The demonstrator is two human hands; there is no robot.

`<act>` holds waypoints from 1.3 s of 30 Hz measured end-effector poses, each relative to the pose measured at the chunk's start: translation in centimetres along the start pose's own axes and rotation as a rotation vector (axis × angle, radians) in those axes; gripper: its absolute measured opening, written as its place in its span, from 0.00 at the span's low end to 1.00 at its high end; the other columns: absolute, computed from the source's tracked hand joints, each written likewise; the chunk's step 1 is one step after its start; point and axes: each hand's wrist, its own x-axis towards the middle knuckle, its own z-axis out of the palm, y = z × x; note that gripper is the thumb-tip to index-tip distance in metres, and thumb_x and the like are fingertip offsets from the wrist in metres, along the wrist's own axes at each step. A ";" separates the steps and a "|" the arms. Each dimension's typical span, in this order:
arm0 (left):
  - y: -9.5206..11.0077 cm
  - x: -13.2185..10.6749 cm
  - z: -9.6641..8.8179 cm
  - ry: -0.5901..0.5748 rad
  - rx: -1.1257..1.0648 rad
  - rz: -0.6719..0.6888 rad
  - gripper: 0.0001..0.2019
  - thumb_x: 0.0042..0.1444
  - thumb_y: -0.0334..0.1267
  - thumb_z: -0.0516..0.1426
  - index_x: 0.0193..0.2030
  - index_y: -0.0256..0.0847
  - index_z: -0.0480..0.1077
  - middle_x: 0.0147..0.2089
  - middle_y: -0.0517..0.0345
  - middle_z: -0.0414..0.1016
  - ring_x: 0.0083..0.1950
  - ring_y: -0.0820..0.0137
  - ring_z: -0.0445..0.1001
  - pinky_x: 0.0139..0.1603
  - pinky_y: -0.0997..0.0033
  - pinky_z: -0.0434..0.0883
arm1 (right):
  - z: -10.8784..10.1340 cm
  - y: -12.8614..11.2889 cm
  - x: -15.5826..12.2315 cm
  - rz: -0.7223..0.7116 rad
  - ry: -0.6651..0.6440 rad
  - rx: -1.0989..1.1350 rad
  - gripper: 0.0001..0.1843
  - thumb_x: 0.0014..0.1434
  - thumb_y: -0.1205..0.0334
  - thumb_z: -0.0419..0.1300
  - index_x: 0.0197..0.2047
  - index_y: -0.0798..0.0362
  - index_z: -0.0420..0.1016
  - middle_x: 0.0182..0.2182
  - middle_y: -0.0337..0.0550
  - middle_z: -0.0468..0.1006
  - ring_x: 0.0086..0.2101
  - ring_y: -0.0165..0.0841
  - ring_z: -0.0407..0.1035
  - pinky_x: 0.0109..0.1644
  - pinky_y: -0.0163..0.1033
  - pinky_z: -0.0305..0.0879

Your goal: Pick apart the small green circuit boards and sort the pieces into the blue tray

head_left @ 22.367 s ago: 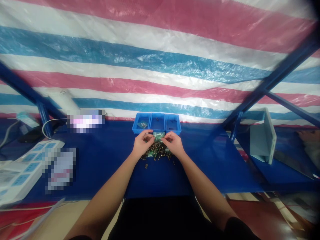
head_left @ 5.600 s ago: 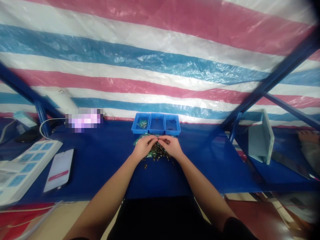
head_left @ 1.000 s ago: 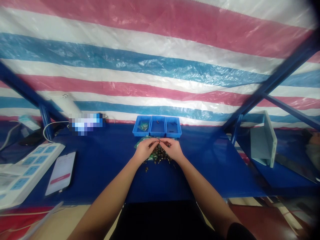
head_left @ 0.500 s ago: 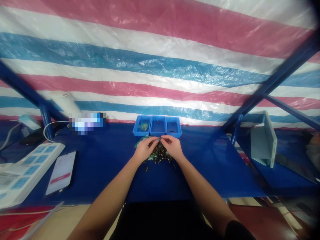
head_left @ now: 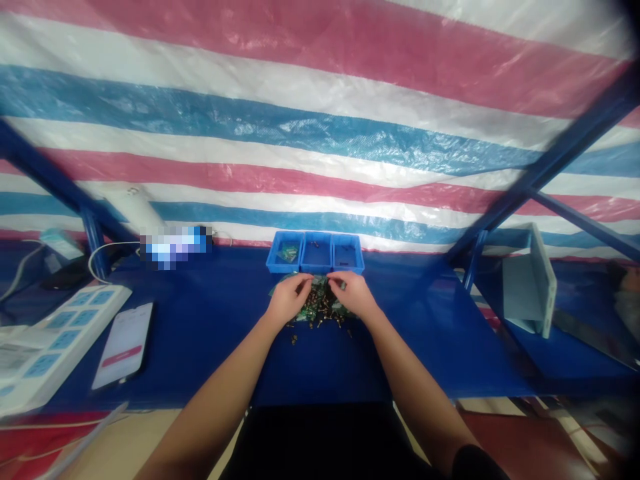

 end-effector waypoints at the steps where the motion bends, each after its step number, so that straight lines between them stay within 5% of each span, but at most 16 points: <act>1: 0.0 0.0 0.0 -0.005 0.001 -0.003 0.13 0.63 0.43 0.52 0.47 0.43 0.75 0.41 0.56 0.80 0.35 0.69 0.77 0.39 0.72 0.72 | -0.6 -0.1 0.1 -0.013 -0.069 -0.109 0.12 0.60 0.61 0.58 0.45 0.50 0.79 0.37 0.45 0.81 0.40 0.38 0.73 0.48 0.42 0.68; 4: 0.0 0.2 0.2 -0.019 0.019 -0.007 0.12 0.63 0.42 0.52 0.46 0.44 0.75 0.42 0.57 0.80 0.38 0.68 0.78 0.40 0.71 0.72 | -1.9 -0.4 0.8 0.019 -0.257 -0.351 0.17 0.55 0.54 0.64 0.47 0.51 0.78 0.40 0.49 0.79 0.44 0.44 0.71 0.49 0.45 0.65; 8: 0.2 0.5 0.3 -0.047 0.065 0.030 0.12 0.63 0.40 0.52 0.46 0.44 0.75 0.45 0.57 0.80 0.44 0.65 0.77 0.44 0.68 0.72 | -2.7 -0.9 1.4 0.083 -0.503 -0.426 0.36 0.40 0.48 0.72 0.53 0.49 0.74 0.47 0.52 0.74 0.47 0.50 0.68 0.48 0.47 0.66; 10: 0.2 0.6 0.3 -0.067 0.085 0.052 0.12 0.63 0.40 0.52 0.46 0.44 0.75 0.45 0.57 0.80 0.45 0.65 0.77 0.47 0.66 0.72 | -3.1 -0.9 1.1 0.091 -0.530 -0.378 0.40 0.40 0.46 0.72 0.56 0.48 0.71 0.51 0.53 0.71 0.50 0.51 0.66 0.49 0.49 0.65; 13: 0.3 0.6 0.2 -0.093 0.106 0.059 0.12 0.63 0.39 0.51 0.46 0.44 0.75 0.44 0.57 0.80 0.44 0.65 0.77 0.48 0.65 0.72 | -4.3 -0.5 0.2 0.103 -0.546 -0.223 0.33 0.51 0.39 0.64 0.56 0.45 0.71 0.53 0.51 0.68 0.54 0.48 0.62 0.55 0.51 0.62; 18: 1.1 1.2 -0.1 -0.134 0.173 0.053 0.12 0.63 0.40 0.51 0.45 0.45 0.75 0.40 0.57 0.80 0.40 0.66 0.77 0.43 0.68 0.71 | -5.0 0.2 -1.2 0.071 -0.644 -0.261 0.38 0.33 0.44 0.75 0.51 0.38 0.75 0.64 0.44 0.57 0.61 0.56 0.49 0.60 0.62 0.50; 21: 1.8 2.0 -0.2 -0.187 0.234 0.074 0.12 0.63 0.40 0.51 0.45 0.46 0.75 0.35 0.57 0.79 0.35 0.66 0.76 0.37 0.70 0.69 | -4.1 0.2 -1.2 0.059 -0.561 -0.312 0.29 0.35 0.50 0.76 0.44 0.39 0.79 0.64 0.43 0.58 0.60 0.56 0.51 0.60 0.63 0.49; 26: 2.6 2.6 0.4 -0.193 0.309 0.086 0.10 0.61 0.40 0.53 0.42 0.44 0.75 0.31 0.55 0.78 0.31 0.64 0.75 0.31 0.70 0.67 | -3.2 0.0 -0.6 -0.056 -0.355 -0.220 0.05 0.54 0.54 0.66 0.33 0.44 0.82 0.54 0.44 0.73 0.54 0.49 0.62 0.58 0.59 0.54; 33: 3.6 1.7 0.7 -0.093 -0.091 0.054 0.14 0.65 0.41 0.49 0.48 0.44 0.74 0.43 0.55 0.79 0.40 0.67 0.76 0.42 0.69 0.71 | -2.0 -0.1 0.2 -0.008 0.030 0.229 0.13 0.62 0.52 0.57 0.38 0.50 0.78 0.34 0.42 0.80 0.33 0.34 0.73 0.41 0.40 0.69; 37: 3.0 1.0 0.6 -0.058 -0.247 -0.071 0.16 0.61 0.46 0.56 0.52 0.41 0.72 0.36 0.58 0.78 0.29 0.71 0.72 0.32 0.72 0.69 | 0.3 -0.5 0.2 0.155 0.103 0.528 0.17 0.57 0.46 0.61 0.35 0.52 0.77 0.31 0.42 0.80 0.25 0.33 0.72 0.30 0.39 0.72; 39: 2.5 0.8 0.6 -0.011 -0.291 -0.112 0.15 0.59 0.47 0.57 0.46 0.40 0.74 0.32 0.59 0.77 0.29 0.71 0.71 0.32 0.72 0.69 | 1.2 -0.8 0.3 0.225 0.116 0.664 0.19 0.55 0.44 0.62 0.36 0.53 0.77 0.29 0.42 0.79 0.24 0.33 0.72 0.27 0.39 0.73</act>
